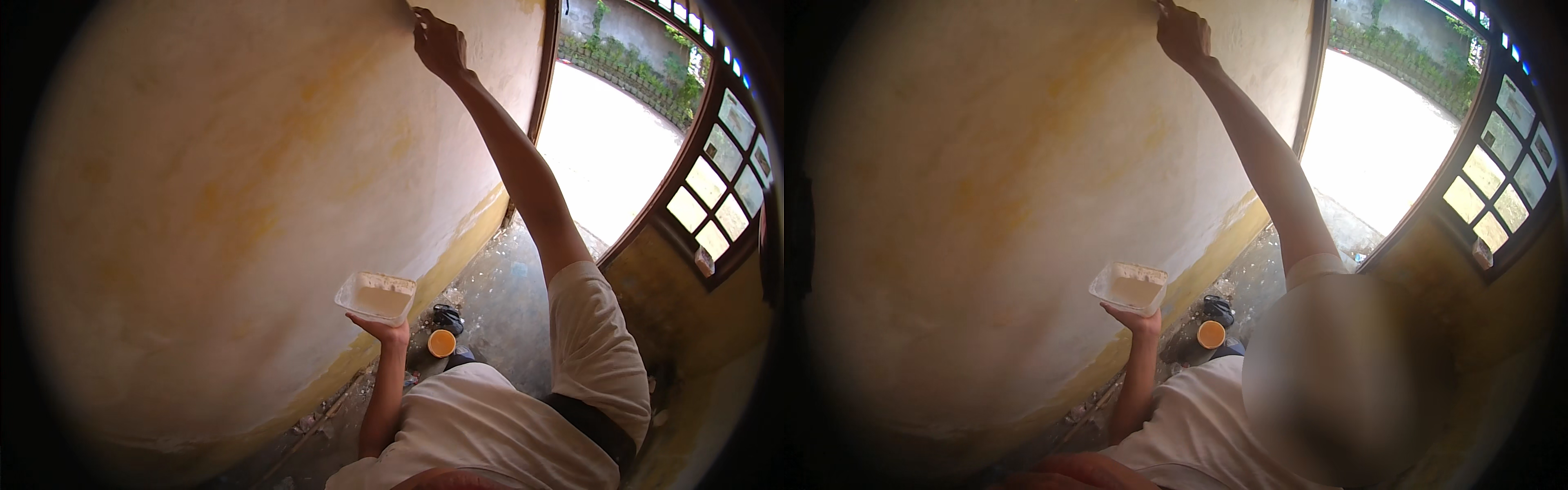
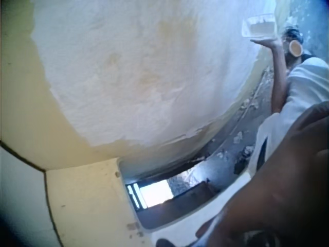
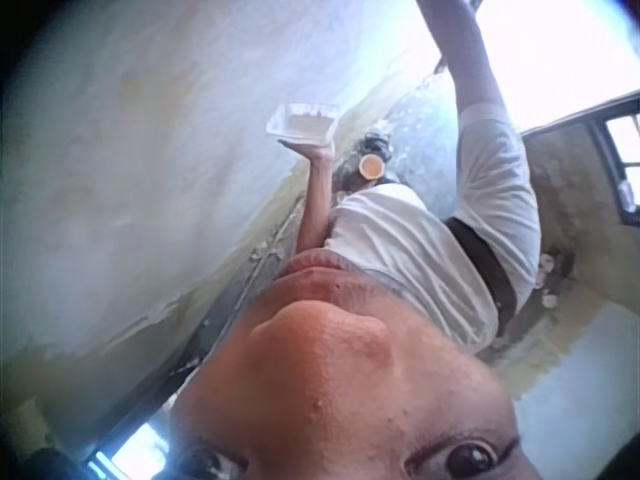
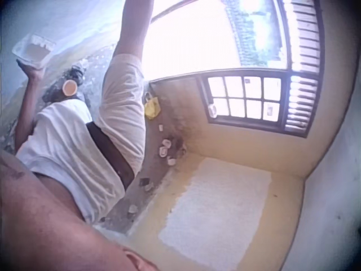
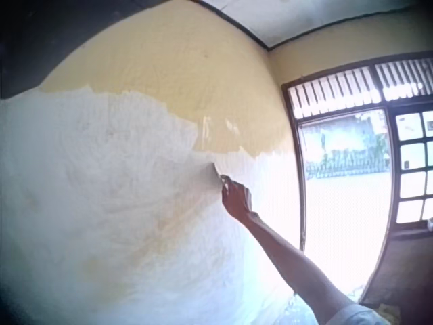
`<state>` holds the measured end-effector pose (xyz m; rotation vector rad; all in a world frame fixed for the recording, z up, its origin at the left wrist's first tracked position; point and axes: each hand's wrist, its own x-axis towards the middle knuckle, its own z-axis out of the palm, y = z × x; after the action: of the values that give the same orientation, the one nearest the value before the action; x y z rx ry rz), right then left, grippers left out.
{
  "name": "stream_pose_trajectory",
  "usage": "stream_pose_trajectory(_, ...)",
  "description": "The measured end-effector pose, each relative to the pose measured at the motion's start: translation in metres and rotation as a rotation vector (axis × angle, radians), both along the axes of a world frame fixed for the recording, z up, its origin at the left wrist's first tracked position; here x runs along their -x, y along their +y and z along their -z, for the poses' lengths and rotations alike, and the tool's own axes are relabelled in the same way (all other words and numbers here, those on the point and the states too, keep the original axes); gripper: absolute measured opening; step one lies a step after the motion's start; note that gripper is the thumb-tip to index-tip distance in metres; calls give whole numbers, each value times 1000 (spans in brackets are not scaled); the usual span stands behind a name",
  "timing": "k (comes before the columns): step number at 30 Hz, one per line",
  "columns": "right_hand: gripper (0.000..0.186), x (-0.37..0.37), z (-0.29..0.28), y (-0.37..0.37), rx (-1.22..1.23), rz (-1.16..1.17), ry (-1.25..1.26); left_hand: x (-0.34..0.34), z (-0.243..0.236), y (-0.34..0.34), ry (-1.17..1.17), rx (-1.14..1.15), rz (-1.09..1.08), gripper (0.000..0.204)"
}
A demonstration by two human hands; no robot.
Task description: The person applies a white plaster or putty substance to a wall using a handheld spreader. The person repeatedly scoops the material from a small plastic container and smooths it onto the surface of the indoor wall.
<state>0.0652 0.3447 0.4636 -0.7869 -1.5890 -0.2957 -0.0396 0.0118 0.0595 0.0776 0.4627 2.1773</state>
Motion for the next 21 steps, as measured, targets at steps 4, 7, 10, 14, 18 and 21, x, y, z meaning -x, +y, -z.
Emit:
stream_pose_trajectory(4,40,84,48,-64,-127,-141,-89,16,17,-17,-21,17,-28,79)
stream_pose_trajectory(7,44,97,104,-112,-212,-339,-133,21,22,-19,-19,25,-17,78)
stream_pose_trajectory(10,34,74,125,-111,-120,-486,-114,18,24,-19,-20,48,26,77)
stream_pose_trajectory(14,21,34,103,-75,222,-363,229,19,26,-36,-44,85,39,75)
stream_pose_trajectory(18,35,-4,33,31,321,-138,335,21,22,-26,-32,123,45,74)
stream_pose_trajectory(21,29,10,3,78,260,51,205,14,28,-16,-56,117,80,76)
